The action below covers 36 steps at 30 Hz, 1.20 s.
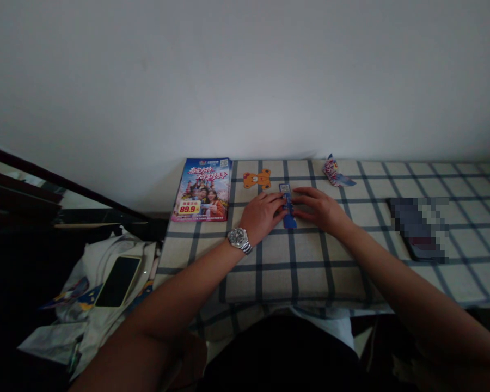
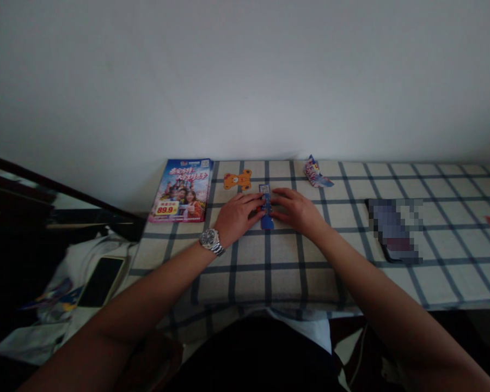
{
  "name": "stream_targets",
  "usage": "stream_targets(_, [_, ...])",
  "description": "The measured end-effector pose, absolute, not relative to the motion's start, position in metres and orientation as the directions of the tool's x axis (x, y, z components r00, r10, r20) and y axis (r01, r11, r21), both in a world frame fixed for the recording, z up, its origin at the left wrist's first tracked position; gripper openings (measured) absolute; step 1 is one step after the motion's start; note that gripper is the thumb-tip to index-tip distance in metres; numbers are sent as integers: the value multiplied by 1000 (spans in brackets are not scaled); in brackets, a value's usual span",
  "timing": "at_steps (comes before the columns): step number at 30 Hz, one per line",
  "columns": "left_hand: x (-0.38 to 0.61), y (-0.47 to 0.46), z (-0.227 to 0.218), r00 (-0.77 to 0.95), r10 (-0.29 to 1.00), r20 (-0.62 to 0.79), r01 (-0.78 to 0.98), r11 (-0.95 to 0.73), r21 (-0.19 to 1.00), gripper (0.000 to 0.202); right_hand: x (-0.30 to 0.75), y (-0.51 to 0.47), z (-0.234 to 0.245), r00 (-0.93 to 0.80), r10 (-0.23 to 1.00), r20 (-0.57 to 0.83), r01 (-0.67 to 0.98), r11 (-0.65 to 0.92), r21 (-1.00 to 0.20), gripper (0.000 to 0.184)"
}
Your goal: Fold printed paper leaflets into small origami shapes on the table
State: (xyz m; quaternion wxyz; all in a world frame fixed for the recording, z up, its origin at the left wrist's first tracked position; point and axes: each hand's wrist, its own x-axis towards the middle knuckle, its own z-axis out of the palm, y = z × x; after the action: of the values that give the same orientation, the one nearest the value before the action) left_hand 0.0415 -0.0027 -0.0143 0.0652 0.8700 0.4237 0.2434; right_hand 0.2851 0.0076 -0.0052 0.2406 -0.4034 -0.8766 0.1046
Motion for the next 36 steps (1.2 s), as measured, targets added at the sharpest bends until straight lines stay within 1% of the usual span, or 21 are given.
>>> stream_targets(3, [41, -3, -14, 525, 769, 365, 706, -633, 318, 30, 287, 2, -4, -572, 755, 320, 660, 656, -366, 30])
stream_targets(9, [42, -2, -14, 526, 769, 363, 704, -633, 320, 29, 291, -7, -2, -610, 720, 332, 625, 694, -357, 41])
stream_targets(12, [42, -2, -14, 525, 772, 357, 708, -630, 319, 31, 292, -10, -2, -619, 719, 316, 630, 695, -347, 47])
stream_targets(14, [42, -2, -14, 526, 774, 353, 709, -628, 321, 32, 292, -12, -2, -620, 721, 309, 633, 692, -346, 48])
stream_targets(22, [41, -2, -15, 530, 770, 356, 706, -633, 317, 31, 293, -10, -1, -628, 721, 293, 643, 693, -326, 48])
stream_targets(30, [41, -1, -17, 527, 774, 351, 703, -629, 331, 32, 297, -7, -6, -635, 715, 292, 622, 698, -355, 49])
stream_targets(36, [35, -1, -18, 560, 745, 362, 691, -661, 292, 34, 292, -1, 0, -617, 725, 305, 634, 688, -353, 33])
